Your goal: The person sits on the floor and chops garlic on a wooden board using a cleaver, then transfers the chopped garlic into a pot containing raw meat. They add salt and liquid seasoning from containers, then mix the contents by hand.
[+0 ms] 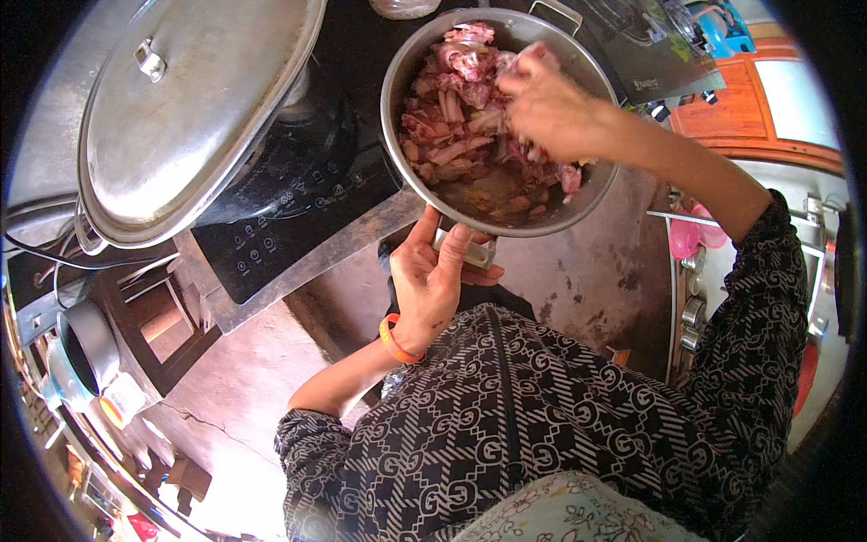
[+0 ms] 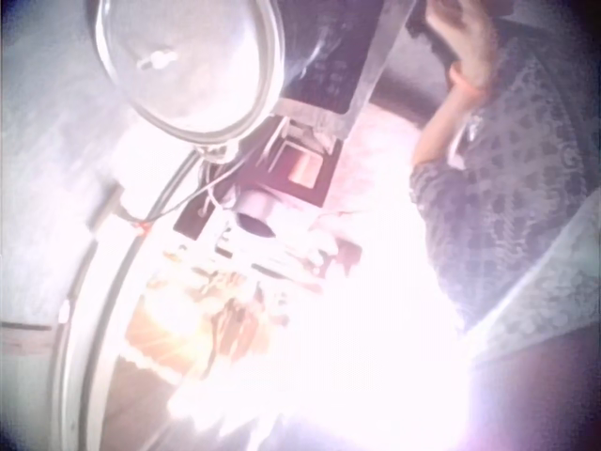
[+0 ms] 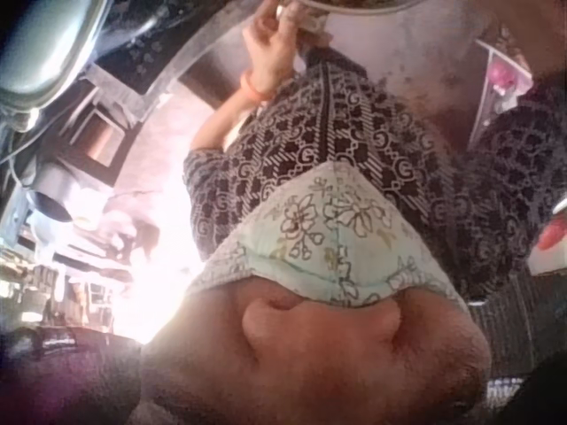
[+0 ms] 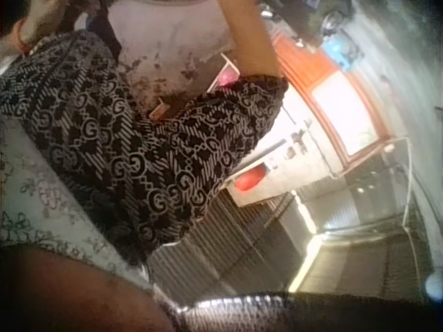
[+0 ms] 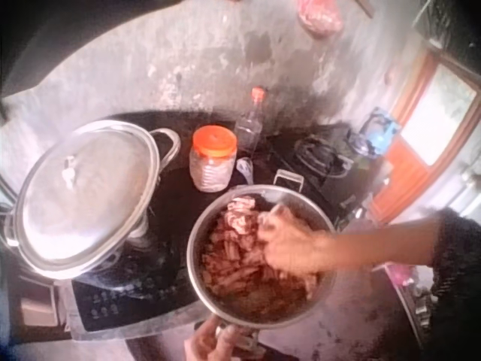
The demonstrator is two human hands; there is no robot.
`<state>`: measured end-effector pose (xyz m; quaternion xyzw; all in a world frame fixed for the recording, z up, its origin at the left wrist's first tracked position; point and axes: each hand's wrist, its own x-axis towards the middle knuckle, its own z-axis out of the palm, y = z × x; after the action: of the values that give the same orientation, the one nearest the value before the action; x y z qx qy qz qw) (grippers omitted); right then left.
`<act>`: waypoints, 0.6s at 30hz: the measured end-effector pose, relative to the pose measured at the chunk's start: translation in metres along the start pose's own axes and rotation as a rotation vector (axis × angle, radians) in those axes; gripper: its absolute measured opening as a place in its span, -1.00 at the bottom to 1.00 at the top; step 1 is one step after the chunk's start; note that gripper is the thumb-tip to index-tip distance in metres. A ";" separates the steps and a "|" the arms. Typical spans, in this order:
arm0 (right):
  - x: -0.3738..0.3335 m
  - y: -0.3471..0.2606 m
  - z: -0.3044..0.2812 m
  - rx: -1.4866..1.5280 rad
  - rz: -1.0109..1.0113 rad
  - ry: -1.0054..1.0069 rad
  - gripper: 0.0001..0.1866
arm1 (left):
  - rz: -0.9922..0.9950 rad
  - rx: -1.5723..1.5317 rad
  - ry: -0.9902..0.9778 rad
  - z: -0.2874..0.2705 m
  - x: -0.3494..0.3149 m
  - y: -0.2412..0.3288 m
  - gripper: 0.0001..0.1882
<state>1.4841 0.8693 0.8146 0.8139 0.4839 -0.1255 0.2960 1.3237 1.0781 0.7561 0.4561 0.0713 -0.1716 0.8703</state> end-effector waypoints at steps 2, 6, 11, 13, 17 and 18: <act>0.003 0.016 -0.008 0.118 0.125 -0.005 -0.87 | 0.006 0.006 -0.003 -0.001 0.001 0.001 -0.45; -0.003 0.002 -0.010 0.137 0.174 0.438 -0.81 | 0.004 0.006 -0.003 0.001 0.000 0.002 -0.47; -0.010 -0.040 0.023 0.455 0.185 -0.003 -0.53 | -0.029 -0.009 0.005 0.003 -0.002 0.003 -0.48; 0.002 -0.045 0.037 0.359 0.316 -0.216 -0.22 | -0.046 -0.012 -0.006 0.003 -0.001 0.004 -0.48; 0.014 -0.034 0.045 0.568 0.318 -0.269 -0.05 | -0.014 0.006 -0.009 0.004 0.000 0.001 -0.48; 0.014 -0.031 0.043 0.621 0.311 -0.251 -0.07 | -0.005 0.005 0.000 0.005 0.000 0.000 -0.48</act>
<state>1.4681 0.8644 0.7622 0.9070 0.2532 -0.3189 0.1073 1.3237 1.0743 0.7587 0.4582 0.0721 -0.1739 0.8687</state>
